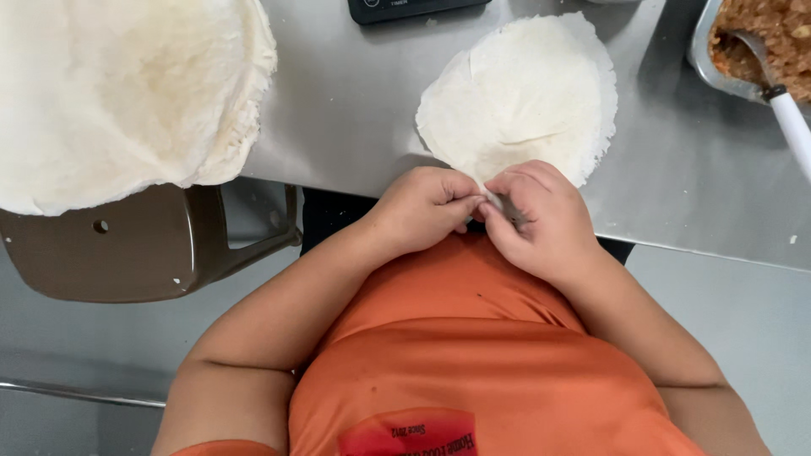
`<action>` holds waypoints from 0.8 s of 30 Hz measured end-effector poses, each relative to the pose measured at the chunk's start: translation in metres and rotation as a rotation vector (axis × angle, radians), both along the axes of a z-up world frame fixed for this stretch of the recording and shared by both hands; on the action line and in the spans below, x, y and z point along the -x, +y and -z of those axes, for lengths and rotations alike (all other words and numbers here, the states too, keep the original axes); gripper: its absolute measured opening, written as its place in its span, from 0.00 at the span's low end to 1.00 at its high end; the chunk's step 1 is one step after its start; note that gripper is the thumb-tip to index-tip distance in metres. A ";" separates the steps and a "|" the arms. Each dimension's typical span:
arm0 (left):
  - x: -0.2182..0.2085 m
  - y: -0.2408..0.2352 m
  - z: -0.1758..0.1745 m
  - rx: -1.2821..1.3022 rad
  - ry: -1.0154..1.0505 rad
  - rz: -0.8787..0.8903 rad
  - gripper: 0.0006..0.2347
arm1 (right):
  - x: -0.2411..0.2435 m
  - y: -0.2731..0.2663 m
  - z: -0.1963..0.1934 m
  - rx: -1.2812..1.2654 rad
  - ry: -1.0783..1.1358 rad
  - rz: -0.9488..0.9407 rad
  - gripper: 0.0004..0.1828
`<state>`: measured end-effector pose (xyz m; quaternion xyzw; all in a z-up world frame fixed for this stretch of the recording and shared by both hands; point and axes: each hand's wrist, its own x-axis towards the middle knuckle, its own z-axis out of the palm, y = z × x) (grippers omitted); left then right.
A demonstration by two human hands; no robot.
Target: The person prepares thin, round wrappers by separating them and folding them into smaller squares. They then place a portion of filling onto a wrapper and begin rolling it into a cylindrical shape.
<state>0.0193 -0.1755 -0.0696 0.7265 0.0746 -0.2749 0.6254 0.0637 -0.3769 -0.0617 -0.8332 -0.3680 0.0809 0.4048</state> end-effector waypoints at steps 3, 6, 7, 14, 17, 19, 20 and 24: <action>-0.003 -0.002 -0.002 0.007 -0.006 0.018 0.08 | -0.003 -0.004 0.006 0.112 -0.100 0.002 0.03; -0.003 -0.005 0.001 0.012 0.009 0.008 0.09 | -0.007 -0.011 0.019 0.144 -0.041 0.076 0.04; -0.004 -0.006 0.003 -0.023 -0.013 -0.017 0.08 | -0.007 -0.016 0.028 0.097 -0.001 0.129 0.04; 0.009 -0.004 0.005 -0.130 -0.091 0.007 0.08 | -0.019 -0.002 0.002 0.330 0.026 0.144 0.07; 0.014 0.001 -0.004 -0.190 -0.013 -0.045 0.07 | -0.022 -0.008 0.007 0.270 -0.013 0.135 0.06; 0.003 0.010 -0.033 -0.222 -0.011 -0.070 0.08 | -0.013 0.000 0.009 0.208 0.020 0.060 0.05; -0.002 0.013 -0.047 -0.252 -0.011 -0.091 0.14 | -0.006 0.003 0.009 0.147 0.051 -0.010 0.05; -0.011 0.017 -0.005 -0.247 -0.035 -0.234 0.08 | -0.016 -0.010 0.022 0.184 0.011 0.058 0.04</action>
